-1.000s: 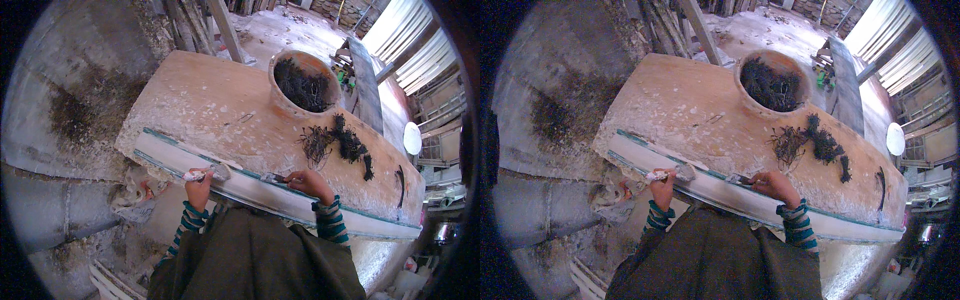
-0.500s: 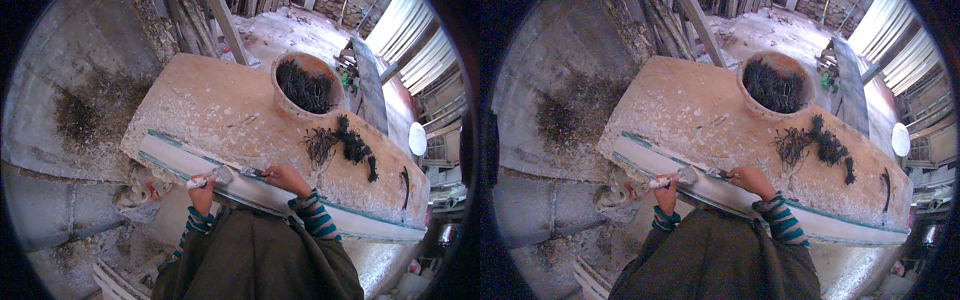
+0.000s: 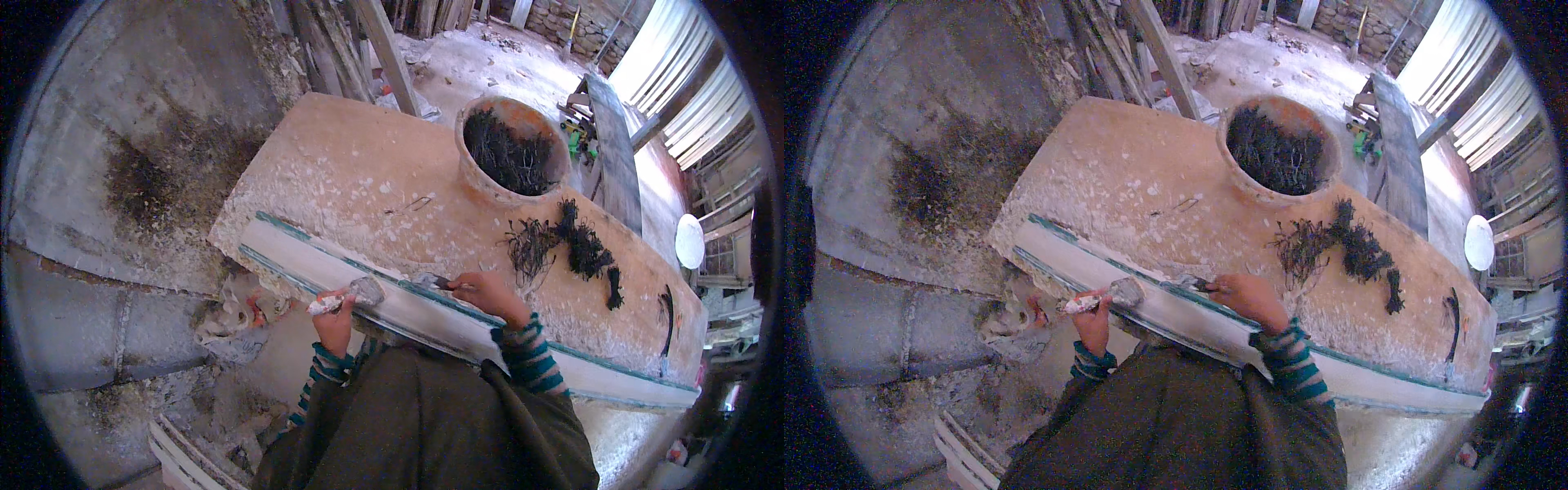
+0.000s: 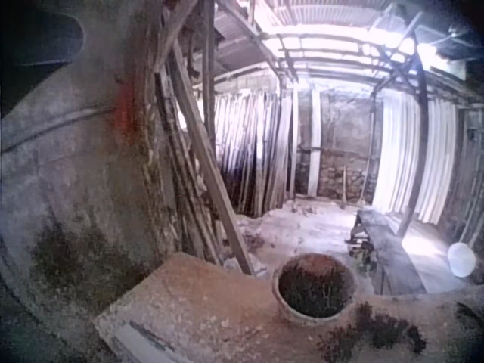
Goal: The person applies a white paste along the edge of a large curved object using a small brush and a putty knife. The person repeatedly spreads and smooths the paste along the seam.
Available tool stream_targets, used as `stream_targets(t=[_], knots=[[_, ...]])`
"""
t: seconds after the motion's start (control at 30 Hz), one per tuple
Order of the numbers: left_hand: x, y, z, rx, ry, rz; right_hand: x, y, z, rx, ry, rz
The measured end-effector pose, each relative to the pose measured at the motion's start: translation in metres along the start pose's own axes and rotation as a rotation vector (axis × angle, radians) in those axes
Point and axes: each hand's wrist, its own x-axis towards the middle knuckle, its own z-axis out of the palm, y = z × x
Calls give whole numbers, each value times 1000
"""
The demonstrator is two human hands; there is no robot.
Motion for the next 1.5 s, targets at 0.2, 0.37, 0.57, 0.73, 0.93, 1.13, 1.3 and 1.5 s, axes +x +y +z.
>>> stream_targets(t=[0.2,0.37,0.57,0.73,0.93,1.13,1.3,1.5], knots=[[-2,-13,2,-33,0,-60,19,-7,27,-43,-32,97],[-2,-12,3,-47,27,-32,3,-17,-7,108,-69,135],[0,7,8,51,7,-18,-1,-2,14,-4,-45,127],[1,1,5,47,1,-22,7,-1,10,231,28,142],[5,7,8,164,0,-51,-73,25,-62,365,24,472],[7,-8,3,59,8,-70,-110,58,-87,276,-308,674],[8,-10,2,60,-38,3,-85,87,-66,490,-393,607],[6,-2,5,98,-2,-37,-22,74,-20,477,-414,479]])
